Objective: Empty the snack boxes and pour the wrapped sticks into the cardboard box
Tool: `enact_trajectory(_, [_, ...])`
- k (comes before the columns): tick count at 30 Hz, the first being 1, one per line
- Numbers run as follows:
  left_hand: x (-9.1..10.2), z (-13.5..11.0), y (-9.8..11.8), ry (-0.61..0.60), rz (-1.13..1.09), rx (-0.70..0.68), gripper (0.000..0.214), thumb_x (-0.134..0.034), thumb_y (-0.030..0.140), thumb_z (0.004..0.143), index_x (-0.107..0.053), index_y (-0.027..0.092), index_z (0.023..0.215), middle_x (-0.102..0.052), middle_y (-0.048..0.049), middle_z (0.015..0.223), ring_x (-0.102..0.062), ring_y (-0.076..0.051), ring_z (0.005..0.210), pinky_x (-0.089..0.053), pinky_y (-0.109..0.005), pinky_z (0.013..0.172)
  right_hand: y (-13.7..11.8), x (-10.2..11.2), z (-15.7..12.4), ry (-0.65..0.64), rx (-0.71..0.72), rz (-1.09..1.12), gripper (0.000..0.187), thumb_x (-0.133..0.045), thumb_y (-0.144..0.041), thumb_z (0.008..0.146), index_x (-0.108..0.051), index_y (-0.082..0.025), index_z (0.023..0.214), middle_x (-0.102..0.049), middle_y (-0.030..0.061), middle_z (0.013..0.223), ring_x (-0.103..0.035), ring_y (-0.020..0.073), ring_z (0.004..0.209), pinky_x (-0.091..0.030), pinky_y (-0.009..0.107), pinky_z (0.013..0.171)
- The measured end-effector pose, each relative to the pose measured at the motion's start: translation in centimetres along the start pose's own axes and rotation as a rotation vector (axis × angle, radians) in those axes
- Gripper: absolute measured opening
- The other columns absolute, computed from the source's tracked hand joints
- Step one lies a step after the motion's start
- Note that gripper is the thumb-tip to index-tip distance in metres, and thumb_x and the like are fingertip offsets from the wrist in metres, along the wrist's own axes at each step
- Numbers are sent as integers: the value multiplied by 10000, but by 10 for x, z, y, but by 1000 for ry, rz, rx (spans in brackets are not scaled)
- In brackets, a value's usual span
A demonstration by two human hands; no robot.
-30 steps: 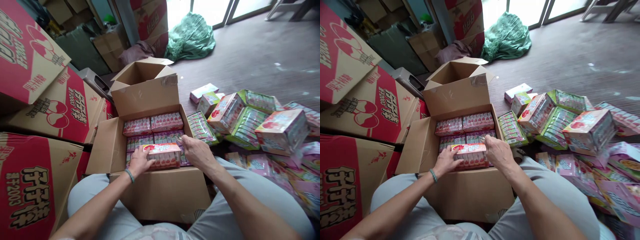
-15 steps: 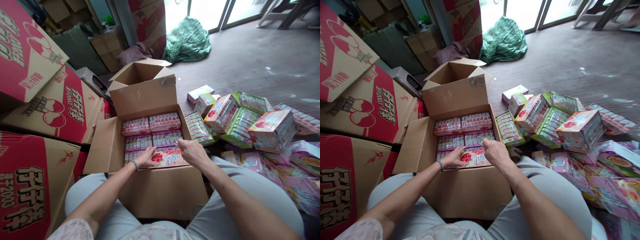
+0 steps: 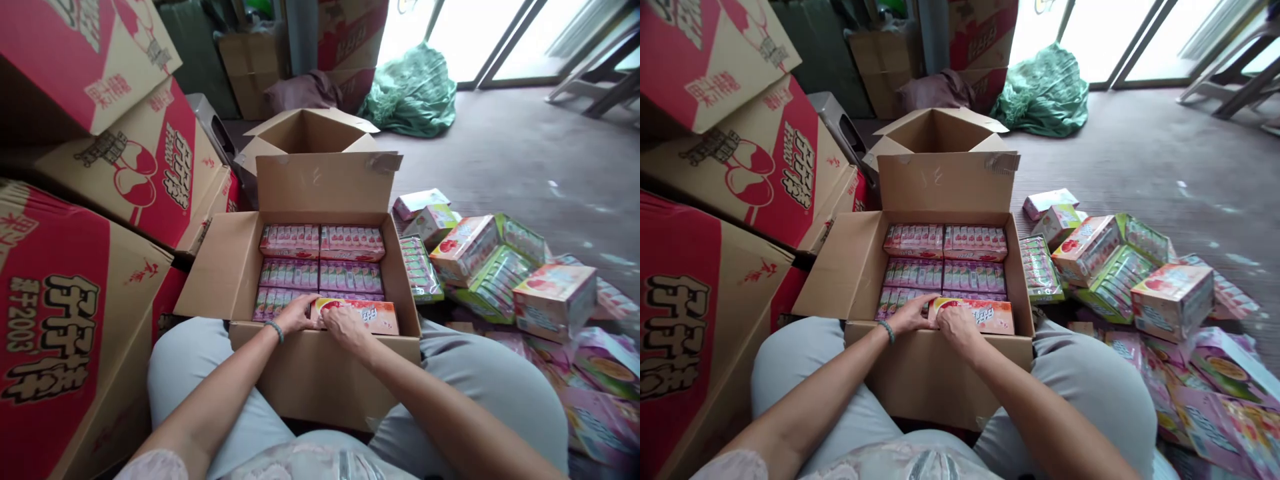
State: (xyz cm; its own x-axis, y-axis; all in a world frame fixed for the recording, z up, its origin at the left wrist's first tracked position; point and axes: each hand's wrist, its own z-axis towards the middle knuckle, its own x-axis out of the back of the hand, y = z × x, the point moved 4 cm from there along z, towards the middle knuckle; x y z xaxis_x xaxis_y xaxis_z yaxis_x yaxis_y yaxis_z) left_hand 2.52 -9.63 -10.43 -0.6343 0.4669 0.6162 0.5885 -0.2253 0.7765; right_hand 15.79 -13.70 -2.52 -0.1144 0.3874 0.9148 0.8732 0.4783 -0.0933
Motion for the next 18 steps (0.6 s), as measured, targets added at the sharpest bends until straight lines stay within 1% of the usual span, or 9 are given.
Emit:
enact_trajectory(3, [-1,0,0,9,1,12,818,-833,391,598,-576,176,1344,-650,-138,1284,-592,-327,1184,-459,-432,1040,-4,-2,2,-15,-12,-50,323,-395,-50,931,-690,-61,1063,-739,192,950,-722,271,896,-521,325,742])
enact_trajectory(7, [-2,0,-1,13,15,62,787,-834,338,572,-606,205,1313,-663,-115,1257,-610,-321,1159,-477,-416,1012,-11,-2,9,-14,-16,-94,341,-395,-55,934,-671,-56,1135,-725,215,1027,-713,289,955,-528,355,779])
enact_trajectory(11, [1,-4,2,-7,68,136,816,-844,334,581,-585,244,1350,-674,-101,1267,-623,-323,1153,-489,-402,983,-10,-2,22,-60,-24,-95,312,-443,-51,913,-719,-80,1056,-744,196,1007,-721,277,951,-529,329,774])
enact_trajectory(14, [4,-6,6,-43,124,201,840,-849,338,597,-562,245,1381,-701,-107,1218,-641,-345,1126,-504,-419,943,8,-1,20,-82,-67,-91,305,-467,-55,907,-743,-109,1024,-754,182,1004,-726,261,957,-525,300,769])
enact_trajectory(16, [5,-7,7,-65,155,234,853,-857,345,596,-555,253,1388,-707,-107,1209,-642,-359,1127,-508,-426,926,29,1,9,-86,-114,-91,303,-476,-45,894,-758,-117,977,-760,175,967,-730,260,936,-519,291,757])
enact_trajectory(18, [6,-6,8,-78,178,252,862,-860,352,596,-548,259,1393,-700,-111,1232,-635,-367,1142,-504,-430,929,54,3,-9,-67,-168,-92,312,-467,-30,886,-767,-108,927,-761,178,927,-730,265,914,-511,292,746])
